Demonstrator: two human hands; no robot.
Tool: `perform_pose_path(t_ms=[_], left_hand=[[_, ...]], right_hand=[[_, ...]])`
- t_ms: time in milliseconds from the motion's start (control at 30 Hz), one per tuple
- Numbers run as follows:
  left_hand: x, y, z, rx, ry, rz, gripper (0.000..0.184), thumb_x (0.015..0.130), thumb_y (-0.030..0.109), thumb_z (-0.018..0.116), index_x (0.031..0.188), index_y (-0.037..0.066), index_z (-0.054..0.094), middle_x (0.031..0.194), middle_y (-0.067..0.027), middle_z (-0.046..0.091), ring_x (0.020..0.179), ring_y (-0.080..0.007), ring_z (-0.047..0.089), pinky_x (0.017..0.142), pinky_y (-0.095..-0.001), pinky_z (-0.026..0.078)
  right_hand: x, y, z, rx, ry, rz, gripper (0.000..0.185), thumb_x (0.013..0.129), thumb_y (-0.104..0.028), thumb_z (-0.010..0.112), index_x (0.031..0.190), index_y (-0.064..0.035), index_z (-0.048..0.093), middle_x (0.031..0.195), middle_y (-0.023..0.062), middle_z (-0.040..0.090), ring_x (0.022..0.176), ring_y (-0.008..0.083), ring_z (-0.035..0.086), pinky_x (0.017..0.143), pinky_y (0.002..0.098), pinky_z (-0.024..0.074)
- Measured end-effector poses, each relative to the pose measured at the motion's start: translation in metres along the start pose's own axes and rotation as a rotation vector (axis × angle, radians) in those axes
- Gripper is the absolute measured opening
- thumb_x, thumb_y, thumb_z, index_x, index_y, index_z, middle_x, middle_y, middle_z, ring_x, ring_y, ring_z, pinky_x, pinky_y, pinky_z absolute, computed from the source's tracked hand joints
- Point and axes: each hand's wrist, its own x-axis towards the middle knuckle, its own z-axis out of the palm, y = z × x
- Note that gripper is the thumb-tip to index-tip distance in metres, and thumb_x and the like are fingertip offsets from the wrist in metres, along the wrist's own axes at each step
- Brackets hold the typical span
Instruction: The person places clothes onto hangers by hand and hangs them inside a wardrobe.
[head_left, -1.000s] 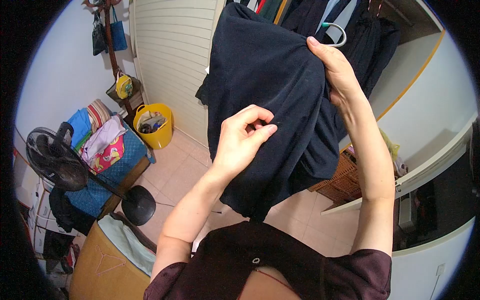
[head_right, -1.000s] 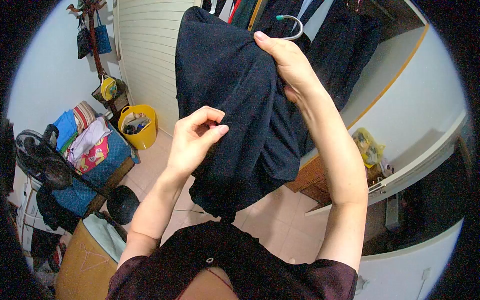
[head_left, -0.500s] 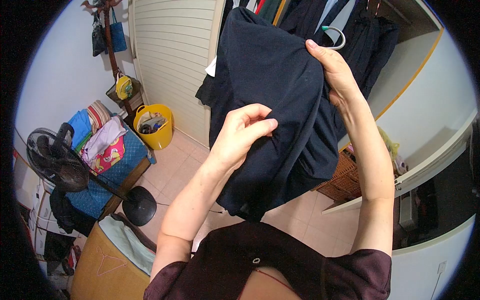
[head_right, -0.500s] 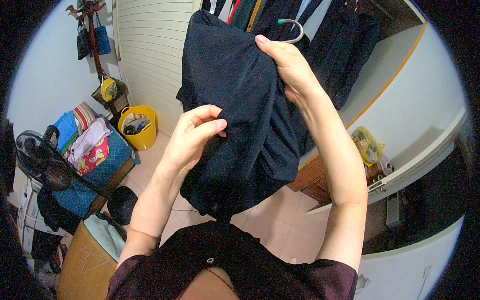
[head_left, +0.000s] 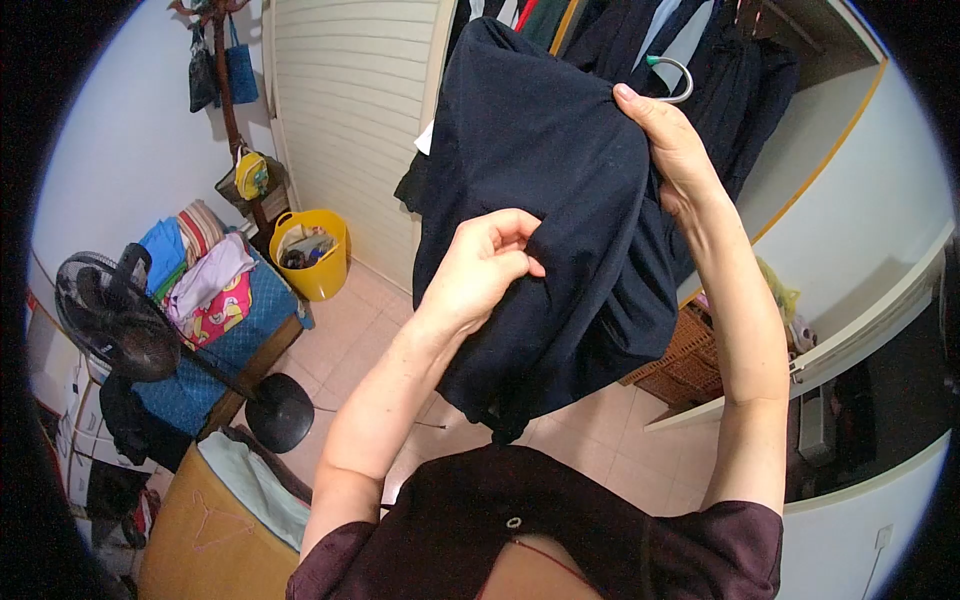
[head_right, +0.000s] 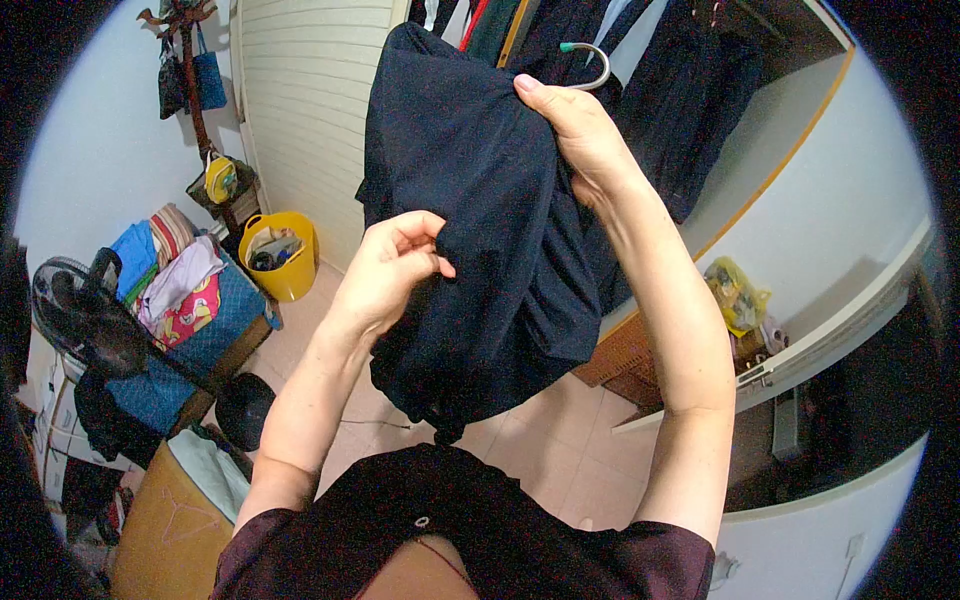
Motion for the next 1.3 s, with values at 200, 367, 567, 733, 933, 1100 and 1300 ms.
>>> perform_pose_path(t_ms=[200, 367, 567, 733, 933, 1100, 1300], left_hand=[[0.032, 0.093, -0.007, 1.075, 0.463, 1.094, 0.047, 0.081, 0.023, 0.06, 0.123, 0.005, 0.05, 0.129, -0.0148, 0.046, 0.122, -0.0291, 0.041, 0.101, -0.0396, 0.031], [0.046, 0.059, 0.016, 1.482, 0.184, 1.156, 0.073, 0.071, 0.043, 0.067, 0.13, 0.007, 0.042, 0.137, -0.0142, 0.038, 0.127, -0.0319, 0.034, 0.105, -0.0475, 0.026], [-0.101, -0.148, -0.049, 1.656, -1.167, -0.004, 0.066, 0.078, 0.04, 0.065, 0.131, 0.007, 0.043, 0.132, -0.0121, 0.045, 0.118, -0.0284, 0.047, 0.097, -0.0367, 0.04], [-0.096, -0.135, -0.091, 1.091, -0.948, -0.348, 0.048, 0.079, 0.033, 0.064, 0.119, 0.01, 0.055, 0.119, -0.0145, 0.056, 0.106, -0.0287, 0.055, 0.091, -0.0386, 0.044], [-0.016, -0.061, -0.097, 1.06, -0.051, 0.155, 0.055, 0.071, 0.015, 0.069, 0.121, 0.003, 0.05, 0.116, -0.0157, 0.055, 0.108, -0.0284, 0.054, 0.092, -0.0355, 0.043], [0.034, -0.056, -0.114, 1.017, 0.415, 0.347, 0.09, 0.062, 0.022, 0.079, 0.135, 0.003, 0.031, 0.134, -0.0212, 0.037, 0.124, -0.0357, 0.035, 0.104, -0.0417, 0.03], [0.069, -0.06, -0.138, 0.389, 0.19, -0.038, 0.011, 0.09, 0.01, 0.049, 0.087, 0.004, 0.057, 0.069, -0.0004, 0.053, 0.068, -0.0114, 0.057, 0.068, -0.0252, 0.045]], right_hand=[[0.001, -0.007, 0.006, -0.024, -0.019, 0.004, 0.035, 0.087, -0.03, 0.058, 0.097, 0.0027, 0.065, 0.093, 0.0122, 0.067, 0.079, 0.0179, 0.065, 0.077, 0.0275, 0.0506], [0.009, -0.026, 0.009, -0.139, -0.024, -0.152, 0.031, 0.088, -0.031, 0.058, 0.098, -0.0019, 0.066, 0.094, 0.0071, 0.067, 0.081, 0.0135, 0.063, 0.077, 0.0258, 0.0481], [0.018, -0.039, -0.066, -0.219, 0.059, -0.154, 0.032, 0.085, -0.032, 0.062, 0.095, -0.0019, 0.066, 0.092, 0.0056, 0.067, 0.08, 0.0124, 0.062, 0.074, 0.0234, 0.0468], [0.024, -0.042, -0.077, -0.279, 0.074, -0.078, 0.037, 0.08, -0.037, 0.066, 0.096, -0.0035, 0.065, 0.088, 0.0052, 0.066, 0.077, 0.0126, 0.061, 0.074, 0.0239, 0.0471], [0.02, -0.047, -0.068, -0.3, 0.11, -0.145, 0.033, 0.084, -0.033, 0.061, 0.095, -0.0014, 0.066, 0.089, 0.0061, 0.068, 0.076, 0.0132, 0.063, 0.071, 0.025, 0.0487], [0.019, -0.053, -0.074, -0.278, 0.087, -0.126, 0.032, 0.085, -0.032, 0.061, 0.096, -0.0027, 0.066, 0.09, 0.0053, 0.067, 0.079, 0.0125, 0.063, 0.075, 0.0247, 0.0475], [0.03, -0.06, -0.089, -0.631, 0.017, -0.327, 0.04, 0.088, -0.043, 0.056, 0.062, -0.0129, 0.053, 0.066, -0.0048, 0.05, 0.065, 0.0058, 0.045, 0.064, 0.0213, 0.0344]])
